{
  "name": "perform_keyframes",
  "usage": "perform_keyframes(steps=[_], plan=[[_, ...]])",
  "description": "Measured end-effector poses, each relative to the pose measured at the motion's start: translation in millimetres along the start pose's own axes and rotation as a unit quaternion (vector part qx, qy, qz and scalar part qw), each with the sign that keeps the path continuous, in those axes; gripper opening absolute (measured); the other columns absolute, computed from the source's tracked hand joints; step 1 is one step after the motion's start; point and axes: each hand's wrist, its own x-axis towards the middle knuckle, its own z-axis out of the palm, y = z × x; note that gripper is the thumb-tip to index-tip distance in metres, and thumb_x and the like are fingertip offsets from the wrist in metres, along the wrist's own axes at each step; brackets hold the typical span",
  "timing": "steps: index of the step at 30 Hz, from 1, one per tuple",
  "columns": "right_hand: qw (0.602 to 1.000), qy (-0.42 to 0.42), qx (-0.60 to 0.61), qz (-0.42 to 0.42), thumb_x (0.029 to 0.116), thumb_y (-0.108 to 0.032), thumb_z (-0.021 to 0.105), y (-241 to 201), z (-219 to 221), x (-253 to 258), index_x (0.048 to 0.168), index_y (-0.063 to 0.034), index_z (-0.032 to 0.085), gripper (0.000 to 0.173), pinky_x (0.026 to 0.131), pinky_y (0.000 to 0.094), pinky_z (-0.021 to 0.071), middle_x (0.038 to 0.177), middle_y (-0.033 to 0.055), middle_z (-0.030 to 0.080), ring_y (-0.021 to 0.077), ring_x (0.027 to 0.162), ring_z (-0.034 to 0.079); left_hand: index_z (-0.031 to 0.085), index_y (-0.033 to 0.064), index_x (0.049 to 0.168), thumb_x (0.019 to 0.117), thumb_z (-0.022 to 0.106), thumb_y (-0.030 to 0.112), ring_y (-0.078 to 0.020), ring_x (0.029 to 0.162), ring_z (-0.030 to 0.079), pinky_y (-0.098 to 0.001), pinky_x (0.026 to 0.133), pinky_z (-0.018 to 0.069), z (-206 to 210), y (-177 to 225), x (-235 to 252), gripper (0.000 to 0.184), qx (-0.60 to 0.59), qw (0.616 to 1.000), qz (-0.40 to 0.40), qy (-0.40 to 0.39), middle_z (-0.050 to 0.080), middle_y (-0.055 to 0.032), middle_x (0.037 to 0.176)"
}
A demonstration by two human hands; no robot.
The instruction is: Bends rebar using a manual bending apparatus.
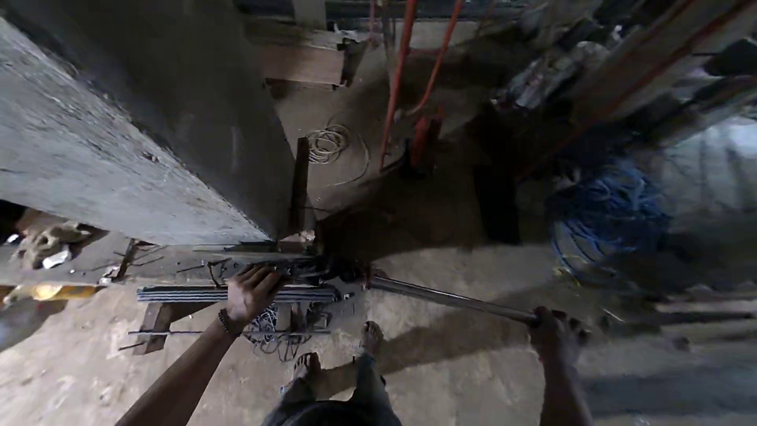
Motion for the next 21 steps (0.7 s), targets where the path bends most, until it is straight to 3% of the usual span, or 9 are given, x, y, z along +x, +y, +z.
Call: perform_keyframes(steps=[3, 5, 7, 10, 14, 21], plan=[[0.998, 0.018, 0.048, -0.044, 0.0980, -0.013, 0.065, -32.0, -12.0, 81.9, 0.133, -0.0036, 0.065, 0.036, 0.117, 0.0694, 0.0292, 0.141, 0.0284, 0.058, 0.0492, 0.139, 0.047, 0.071, 0.0087, 0.097, 0.1048, 0.056, 0.028, -0.0207, 0.072, 0.068, -0.0355, 0.070, 0.0556, -31.2, 22.7, 20.8, 0.026, 0.025, 0.995, -0.032, 0.095, 0.071, -0.0096, 0.079], [0.996, 0.011, 0.071, -0.061, 0.0978, -0.008, 0.065, -64.8, -26.3, 117.8, 0.135, -0.0010, 0.064, 0.037, 0.117, 0.0668, 0.0314, 0.143, 0.0297, 0.056, 0.0490, 0.139, 0.047, 0.070, 0.0043, 0.097, 0.1064, 0.051, 0.029, -0.0094, 0.066, 0.064, -0.0246, 0.063, 0.0522, -57.1, 58.1, 40.1, 0.033, -0.038, 0.981, -0.182, 0.053, 0.069, -0.0070, 0.075], [0.991, 0.018, 0.101, -0.083, 0.0985, -0.003, 0.063, -90.6, -32.0, 145.3, 0.132, 0.0050, 0.063, 0.035, 0.117, 0.0672, 0.0314, 0.144, 0.0339, 0.052, 0.0517, 0.140, 0.044, 0.070, 0.0001, 0.101, 0.1057, 0.050, 0.028, -0.0005, 0.056, 0.051, -0.0192, 0.054, 0.0450, -69.3, 87.9, 49.9, 0.034, -0.159, 0.914, -0.371, -0.044, 0.059, 0.0009, 0.068], [0.990, 0.022, 0.073, -0.120, 0.0971, -0.002, 0.064, -115.3, -33.2, 186.5, 0.129, 0.0030, 0.066, 0.032, 0.117, 0.0684, 0.0303, 0.145, 0.0324, 0.052, 0.0523, 0.142, 0.041, 0.068, 0.0048, 0.099, 0.1071, 0.049, 0.027, -0.0037, 0.051, 0.045, -0.0236, 0.050, 0.0415, -50.3, 108.8, 26.8, 0.031, -0.271, 0.785, -0.545, -0.111, 0.050, 0.0056, 0.063], [0.984, 0.002, -0.026, -0.175, 0.0970, -0.007, 0.066, -145.7, -49.3, 219.8, 0.127, -0.0034, 0.068, 0.030, 0.114, 0.0730, 0.0298, 0.142, 0.0296, 0.056, 0.0512, 0.140, 0.043, 0.068, 0.0054, 0.097, 0.1082, 0.049, 0.029, -0.0090, 0.050, 0.045, -0.0283, 0.050, 0.0417, -7.1, 115.0, -7.0, 0.033, -0.307, 0.702, -0.632, -0.119, 0.051, 0.0021, 0.063], [0.977, -0.012, -0.051, -0.208, 0.0982, -0.006, 0.064, -183.3, -53.6, 257.9, 0.127, -0.0050, 0.068, 0.029, 0.114, 0.0717, 0.0297, 0.141, 0.0277, 0.057, 0.0486, 0.141, 0.043, 0.069, 0.0065, 0.094, 0.1070, 0.053, 0.031, -0.0055, 0.054, 0.047, -0.0253, 0.052, 0.0430, 24.3, 111.9, -19.1, 0.032, -0.316, 0.685, -0.649, -0.093, 0.054, 0.0038, 0.066]])
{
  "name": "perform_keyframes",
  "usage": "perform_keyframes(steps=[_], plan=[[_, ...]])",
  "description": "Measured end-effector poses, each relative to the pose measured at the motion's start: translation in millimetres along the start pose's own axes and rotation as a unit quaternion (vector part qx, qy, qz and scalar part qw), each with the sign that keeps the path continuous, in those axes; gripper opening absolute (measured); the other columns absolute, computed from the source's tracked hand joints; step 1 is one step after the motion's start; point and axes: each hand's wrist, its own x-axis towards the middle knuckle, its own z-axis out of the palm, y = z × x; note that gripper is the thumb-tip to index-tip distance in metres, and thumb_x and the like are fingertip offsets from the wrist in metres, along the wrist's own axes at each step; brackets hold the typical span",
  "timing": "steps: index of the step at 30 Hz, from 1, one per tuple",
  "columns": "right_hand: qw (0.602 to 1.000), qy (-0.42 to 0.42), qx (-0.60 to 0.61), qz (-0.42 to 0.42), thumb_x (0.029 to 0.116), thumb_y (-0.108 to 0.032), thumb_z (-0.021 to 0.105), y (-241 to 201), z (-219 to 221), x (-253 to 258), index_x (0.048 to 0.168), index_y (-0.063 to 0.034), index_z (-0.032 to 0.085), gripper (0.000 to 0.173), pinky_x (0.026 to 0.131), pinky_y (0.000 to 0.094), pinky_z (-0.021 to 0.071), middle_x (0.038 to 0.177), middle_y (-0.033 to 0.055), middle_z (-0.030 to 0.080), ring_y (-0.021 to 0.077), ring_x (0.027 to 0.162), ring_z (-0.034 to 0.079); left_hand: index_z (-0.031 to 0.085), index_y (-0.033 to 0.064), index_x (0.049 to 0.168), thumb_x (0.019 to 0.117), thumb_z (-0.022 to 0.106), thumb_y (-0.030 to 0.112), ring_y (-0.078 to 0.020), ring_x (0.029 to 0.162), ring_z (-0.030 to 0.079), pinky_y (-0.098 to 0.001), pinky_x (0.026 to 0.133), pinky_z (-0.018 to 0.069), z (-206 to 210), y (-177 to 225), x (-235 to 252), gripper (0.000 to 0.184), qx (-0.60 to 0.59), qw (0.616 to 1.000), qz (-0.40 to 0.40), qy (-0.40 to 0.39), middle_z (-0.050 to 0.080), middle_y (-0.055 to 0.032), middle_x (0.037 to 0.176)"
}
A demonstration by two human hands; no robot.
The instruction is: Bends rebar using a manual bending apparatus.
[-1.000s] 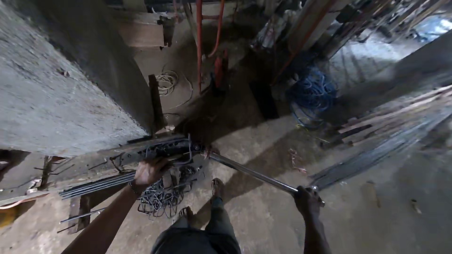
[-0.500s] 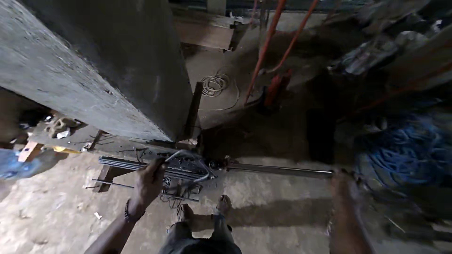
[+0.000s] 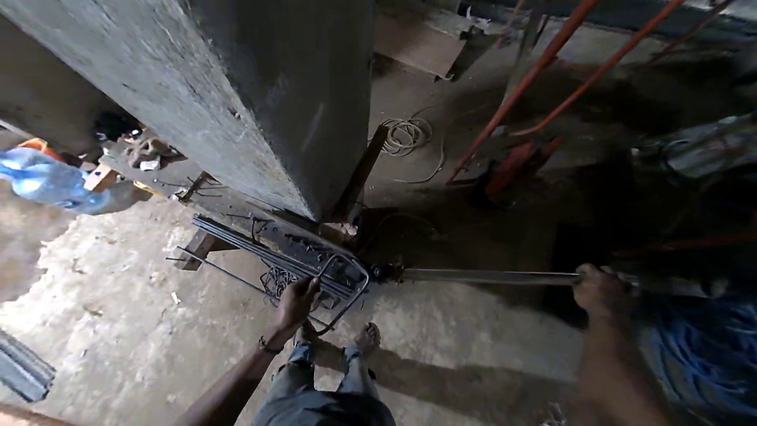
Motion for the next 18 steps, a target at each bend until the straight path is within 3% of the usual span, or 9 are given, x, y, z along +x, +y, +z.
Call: perform_keyframes(steps=[4, 7, 9, 11, 13, 14, 16, 18], plan=[[1.000, -0.008, -0.003, -0.011, 0.0964, -0.002, 0.065, -4.5, -1.8, 10.0, 0.126, -0.0050, 0.068, 0.030, 0.114, 0.0722, 0.0296, 0.141, 0.0266, 0.058, 0.0483, 0.142, 0.043, 0.072, 0.0102, 0.100, 0.1052, 0.055, 0.039, -0.0086, 0.057, 0.053, -0.0319, 0.057, 0.0480, 3.9, 4.0, 2.4, 0.034, 0.094, 0.995, -0.007, 0.016, 0.058, 0.0025, 0.069], [0.999, -0.012, -0.020, -0.025, 0.0964, -0.002, 0.065, -6.3, -3.0, 17.3, 0.126, -0.0045, 0.068, 0.030, 0.111, 0.0734, 0.0323, 0.141, 0.0287, 0.057, 0.0497, 0.140, 0.044, 0.074, 0.0133, 0.101, 0.1055, 0.053, 0.042, -0.0134, 0.057, 0.057, -0.0381, 0.057, 0.0501, 11.3, 11.0, -6.2, 0.036, 0.198, 0.977, 0.020, 0.072, 0.062, -0.0003, 0.068], [0.999, -0.019, -0.032, -0.033, 0.0958, -0.004, 0.066, -8.1, -5.0, 24.5, 0.126, -0.0054, 0.068, 0.030, 0.110, 0.0742, 0.0331, 0.141, 0.0273, 0.057, 0.0498, 0.141, 0.043, 0.074, 0.0151, 0.106, 0.1066, 0.048, 0.045, -0.0219, 0.066, 0.066, -0.0464, 0.061, 0.0541, 18.6, 12.3, -12.4, 0.039, 0.274, 0.955, 0.037, 0.109, 0.068, -0.0050, 0.075], [0.998, -0.026, -0.043, -0.043, 0.0946, -0.004, 0.068, -12.4, -9.2, 32.8, 0.126, -0.0068, 0.068, 0.031, 0.110, 0.0741, 0.0330, 0.142, 0.0259, 0.058, 0.0495, 0.141, 0.043, 0.069, 0.0141, 0.121, 0.1063, 0.044, 0.048, -0.0312, 0.077, 0.071, -0.0539, 0.066, 0.0559, 25.5, 14.9, -17.5, 0.045, 0.333, 0.937, 0.017, 0.103, 0.072, -0.0112, 0.089], [0.997, -0.032, -0.048, -0.049, 0.0943, -0.003, 0.069, -22.2, -15.4, 41.9, 0.126, -0.0066, 0.068, 0.032, 0.112, 0.0732, 0.0313, 0.141, 0.0258, 0.058, 0.0484, 0.142, 0.042, 0.052, 0.0092, 0.146, 0.0997, 0.043, 0.063, -0.0373, 0.096, 0.071, -0.0586, 0.077, 0.0563, 27.7, 22.8, -25.7, 0.071, 0.361, 0.932, -0.013, 0.046, 0.067, -0.0177, 0.124], [0.997, -0.035, -0.048, -0.052, 0.0942, -0.003, 0.069, -27.1, -17.1, 47.2, 0.127, -0.0062, 0.068, 0.033, 0.112, 0.0731, 0.0304, 0.141, 0.0263, 0.058, 0.0486, 0.142, 0.042, 0.039, 0.0083, 0.155, 0.0914, 0.046, 0.074, -0.0374, 0.096, 0.071, -0.0579, 0.075, 0.0570, 27.9, 23.4, -29.1, 0.092, 0.372, 0.928, -0.004, 0.027, 0.061, -0.0193, 0.136], [0.996, -0.035, -0.055, -0.061, 0.0932, -0.003, 0.070, -32.5, -15.2, 61.9, 0.128, -0.0052, 0.067, 0.035, 0.112, 0.0739, 0.0315, 0.141, 0.0283, 0.057, 0.0501, 0.140, 0.044, 0.022, 0.0092, 0.163, 0.0722, 0.055, 0.092, -0.0351, 0.092, 0.071, -0.0543, 0.069, 0.0592, 29.6, 21.8, -32.9, 0.127, 0.400, 0.916, 0.022, 0.020, 0.055, -0.0213, 0.140], [0.996, -0.036, -0.055, -0.065, 0.0930, -0.003, 0.070, -37.6, -12.0, 78.5, 0.135, -0.0033, 0.063, 0.043, 0.109, 0.0756, 0.0339, 0.145, 0.0302, 0.052, 0.0522, 0.138, 0.045, 0.021, 0.0099, 0.163, 0.0651, 0.064, 0.091, -0.0340, 0.094, 0.071, -0.0520, 0.069, 0.0592, 32.2, 22.5, -33.5, 0.135, 0.425, 0.904, 0.036, 0.027, 0.057, -0.0211, 0.138]])
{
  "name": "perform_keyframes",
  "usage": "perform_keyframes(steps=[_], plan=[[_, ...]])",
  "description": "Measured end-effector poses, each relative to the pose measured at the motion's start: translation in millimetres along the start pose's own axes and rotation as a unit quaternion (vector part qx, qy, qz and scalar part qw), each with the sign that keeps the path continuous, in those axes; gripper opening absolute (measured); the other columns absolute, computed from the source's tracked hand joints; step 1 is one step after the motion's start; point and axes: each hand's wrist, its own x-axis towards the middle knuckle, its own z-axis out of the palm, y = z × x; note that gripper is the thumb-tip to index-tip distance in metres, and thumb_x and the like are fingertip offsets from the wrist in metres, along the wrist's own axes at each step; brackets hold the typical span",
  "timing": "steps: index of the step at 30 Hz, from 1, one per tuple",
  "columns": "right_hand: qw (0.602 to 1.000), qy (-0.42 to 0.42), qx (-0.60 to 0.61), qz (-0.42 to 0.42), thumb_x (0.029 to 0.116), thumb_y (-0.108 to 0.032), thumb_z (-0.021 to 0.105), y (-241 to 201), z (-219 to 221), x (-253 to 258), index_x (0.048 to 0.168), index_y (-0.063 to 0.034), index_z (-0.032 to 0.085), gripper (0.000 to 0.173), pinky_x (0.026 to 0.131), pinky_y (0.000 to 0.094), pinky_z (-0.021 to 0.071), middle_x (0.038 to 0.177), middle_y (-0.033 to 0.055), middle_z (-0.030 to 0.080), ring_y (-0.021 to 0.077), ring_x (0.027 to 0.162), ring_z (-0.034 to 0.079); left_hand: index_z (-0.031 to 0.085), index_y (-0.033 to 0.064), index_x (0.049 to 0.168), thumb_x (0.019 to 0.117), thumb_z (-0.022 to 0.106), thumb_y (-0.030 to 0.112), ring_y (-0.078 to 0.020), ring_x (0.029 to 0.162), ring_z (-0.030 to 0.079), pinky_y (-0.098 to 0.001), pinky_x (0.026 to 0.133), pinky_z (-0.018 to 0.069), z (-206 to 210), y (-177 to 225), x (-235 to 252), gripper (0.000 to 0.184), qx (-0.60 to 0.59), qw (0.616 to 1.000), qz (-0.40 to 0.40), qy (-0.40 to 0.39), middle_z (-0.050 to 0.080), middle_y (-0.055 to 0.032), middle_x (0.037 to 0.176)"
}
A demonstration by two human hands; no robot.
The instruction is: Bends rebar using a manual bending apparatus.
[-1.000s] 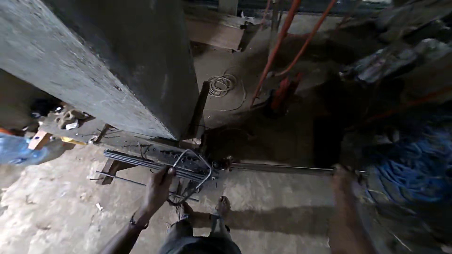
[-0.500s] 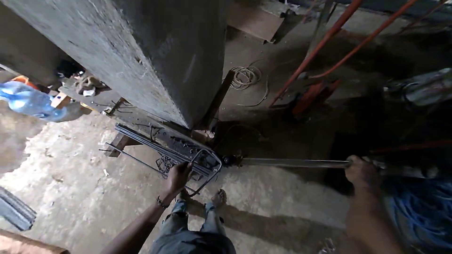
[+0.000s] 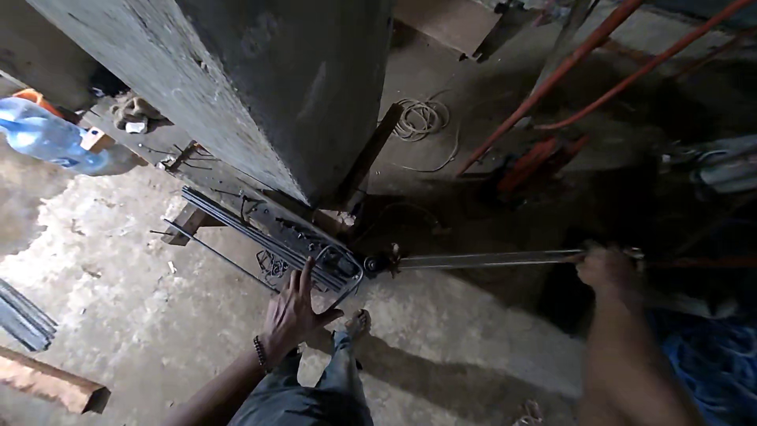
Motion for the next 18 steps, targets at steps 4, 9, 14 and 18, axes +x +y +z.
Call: perform_keyframes(steps=[4, 9, 14, 18], plan=[[1.000, -0.018, 0.001, -0.014, 0.0953, -0.009, 0.071, -18.0, -11.8, 25.5, 0.139, -0.0017, 0.059, 0.046, 0.110, 0.0787, 0.0282, 0.151, 0.0309, 0.047, 0.0534, 0.144, 0.037, 0.022, 0.0063, 0.163, 0.0700, 0.067, 0.083, -0.0350, 0.099, 0.071, -0.0526, 0.072, 0.0596, 2.2, 0.6, 2.7, 0.129, 0.008, 1.000, 0.003, -0.004, 0.058, -0.0214, 0.139], [0.994, 0.027, -0.020, -0.100, 0.0883, -0.008, 0.078, -27.5, -7.8, 66.8, 0.132, 0.0065, 0.060, 0.050, 0.102, 0.0836, 0.0337, 0.139, 0.0375, 0.053, 0.0597, 0.131, 0.048, 0.020, 0.0029, 0.162, 0.0721, 0.068, 0.082, -0.0344, 0.099, 0.071, -0.0516, 0.073, 0.0603, -0.9, 0.4, 3.2, 0.129, 0.009, 1.000, 0.018, -0.016, 0.058, -0.0217, 0.136], [0.995, 0.004, -0.034, -0.097, 0.0882, -0.014, 0.081, -30.8, -19.9, 54.2, 0.138, -0.0026, 0.059, 0.055, 0.105, 0.0825, 0.0317, 0.146, 0.0335, 0.049, 0.0582, 0.138, 0.042, 0.018, 0.0028, 0.162, 0.0724, 0.068, 0.080, -0.0353, 0.097, 0.071, -0.0511, 0.074, 0.0599, -2.4, 2.2, 4.6, 0.129, 0.021, 0.999, 0.011, -0.031, 0.058, -0.0235, 0.134], [0.997, -0.038, -0.025, -0.060, 0.0973, -0.010, 0.068, 18.4, -1.1, -11.8, 0.129, -0.0040, 0.067, 0.032, 0.109, 0.0783, 0.0301, 0.138, 0.0334, 0.057, 0.0551, 0.133, 0.049, 0.018, 0.0051, 0.163, 0.0711, 0.068, 0.082, -0.0372, 0.099, 0.070, -0.0541, 0.075, 0.0592, -1.3, 2.8, 4.9, 0.130, 0.014, 0.999, 0.010, -0.034, 0.059, -0.0241, 0.135]])
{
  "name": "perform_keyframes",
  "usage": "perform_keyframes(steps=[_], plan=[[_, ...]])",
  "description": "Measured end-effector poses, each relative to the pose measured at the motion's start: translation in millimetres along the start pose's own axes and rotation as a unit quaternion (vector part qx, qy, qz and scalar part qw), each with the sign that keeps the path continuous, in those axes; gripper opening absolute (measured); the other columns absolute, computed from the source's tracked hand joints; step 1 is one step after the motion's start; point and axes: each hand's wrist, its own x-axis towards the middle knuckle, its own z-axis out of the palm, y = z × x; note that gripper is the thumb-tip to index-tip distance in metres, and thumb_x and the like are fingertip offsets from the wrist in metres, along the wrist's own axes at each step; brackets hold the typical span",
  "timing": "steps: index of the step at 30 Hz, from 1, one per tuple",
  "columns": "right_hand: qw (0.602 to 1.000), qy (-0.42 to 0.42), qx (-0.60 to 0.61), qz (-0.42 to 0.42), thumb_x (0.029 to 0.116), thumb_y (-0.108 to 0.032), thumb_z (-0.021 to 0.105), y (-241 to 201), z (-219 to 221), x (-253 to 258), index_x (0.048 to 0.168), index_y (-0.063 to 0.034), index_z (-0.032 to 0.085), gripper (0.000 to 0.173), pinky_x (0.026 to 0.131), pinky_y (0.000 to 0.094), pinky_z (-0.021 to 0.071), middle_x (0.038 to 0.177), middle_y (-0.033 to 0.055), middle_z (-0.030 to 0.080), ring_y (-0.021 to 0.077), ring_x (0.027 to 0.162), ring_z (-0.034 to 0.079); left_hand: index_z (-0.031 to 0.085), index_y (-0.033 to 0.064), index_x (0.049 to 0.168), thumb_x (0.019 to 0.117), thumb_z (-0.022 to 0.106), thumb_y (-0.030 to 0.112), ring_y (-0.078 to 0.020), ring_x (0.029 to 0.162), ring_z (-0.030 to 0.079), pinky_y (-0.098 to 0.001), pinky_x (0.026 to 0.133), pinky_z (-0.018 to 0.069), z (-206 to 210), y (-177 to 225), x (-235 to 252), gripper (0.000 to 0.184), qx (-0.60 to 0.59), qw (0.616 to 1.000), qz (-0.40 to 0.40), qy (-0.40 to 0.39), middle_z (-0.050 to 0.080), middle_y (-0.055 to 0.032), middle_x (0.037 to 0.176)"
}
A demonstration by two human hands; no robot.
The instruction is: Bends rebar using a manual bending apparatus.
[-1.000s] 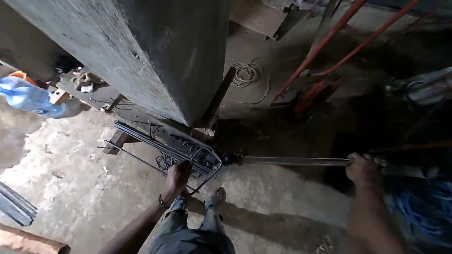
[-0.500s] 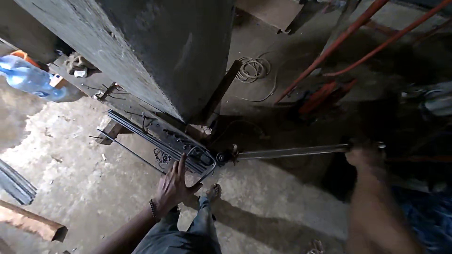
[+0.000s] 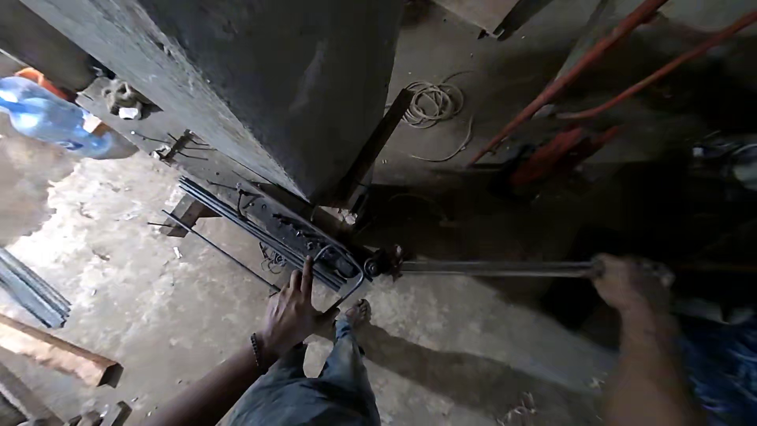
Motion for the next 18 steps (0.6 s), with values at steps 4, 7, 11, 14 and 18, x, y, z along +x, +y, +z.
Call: perform_keyframes(steps=[4, 7, 11, 14, 18], plan=[[0.999, 0.022, 0.033, -0.019, 0.0943, -0.008, 0.072, 27.7, 20.2, -65.8, 0.123, -0.0017, 0.068, 0.030, 0.111, 0.0787, 0.0267, 0.132, 0.0326, 0.061, 0.0561, 0.131, 0.049, 0.018, 0.0051, 0.163, 0.0715, 0.068, 0.080, -0.0365, 0.097, 0.069, -0.0534, 0.075, 0.0589, -4.1, -10.4, 7.4, 0.128, -0.020, 0.999, 0.018, -0.017, 0.058, -0.0235, 0.134], [0.999, 0.017, 0.038, -0.024, 0.0927, -0.005, 0.072, 31.5, 19.8, -60.8, 0.122, -0.0010, 0.069, 0.030, 0.110, 0.0751, 0.0325, 0.127, 0.0313, 0.064, 0.0542, 0.129, 0.053, 0.018, 0.0043, 0.163, 0.0713, 0.066, 0.083, -0.0351, 0.098, 0.070, -0.0521, 0.075, 0.0594, -3.2, -13.4, 8.0, 0.130, -0.017, 0.999, 0.030, -0.005, 0.059, -0.0229, 0.134], [0.997, -0.001, 0.037, -0.063, 0.0884, -0.006, 0.079, 50.3, 33.3, -40.3, 0.117, 0.0027, 0.068, 0.032, 0.105, 0.0680, 0.0440, 0.117, 0.0310, 0.068, 0.0522, 0.119, 0.060, 0.023, 0.0043, 0.162, 0.0721, 0.062, 0.086, -0.0395, 0.121, 0.061, -0.0538, 0.091, 0.0558, 7.0, -14.4, 0.4, 0.128, -0.004, 0.997, 0.035, 0.068, 0.050, -0.0266, 0.146], [0.997, 0.016, 0.046, -0.053, 0.0895, -0.007, 0.078, 51.7, 40.0, -41.3, 0.112, 0.0062, 0.069, 0.027, 0.101, 0.0676, 0.0463, 0.113, 0.0327, 0.067, 0.0524, 0.113, 0.062, 0.050, 0.0035, 0.148, 0.0868, 0.062, 0.070, -0.0470, 0.123, 0.057, -0.0611, 0.100, 0.0453, 36.7, -10.0, -17.3, 0.091, 0.017, 0.972, 0.087, 0.219, 0.055, -0.0286, 0.139], [0.994, 0.079, 0.053, -0.047, 0.0891, -0.008, 0.078, 53.3, 53.4, -48.7, 0.104, 0.0038, 0.070, 0.021, 0.099, 0.0687, 0.0455, 0.105, 0.0286, 0.068, 0.0498, 0.105, 0.065, 0.072, 0.0116, 0.103, 0.1024, 0.052, 0.035, -0.0200, 0.065, 0.070, -0.0395, 0.056, 0.0567, 64.4, -5.8, -22.9, 0.031, 0.002, 0.960, 0.158, 0.232, 0.070, -0.0038, 0.078]])
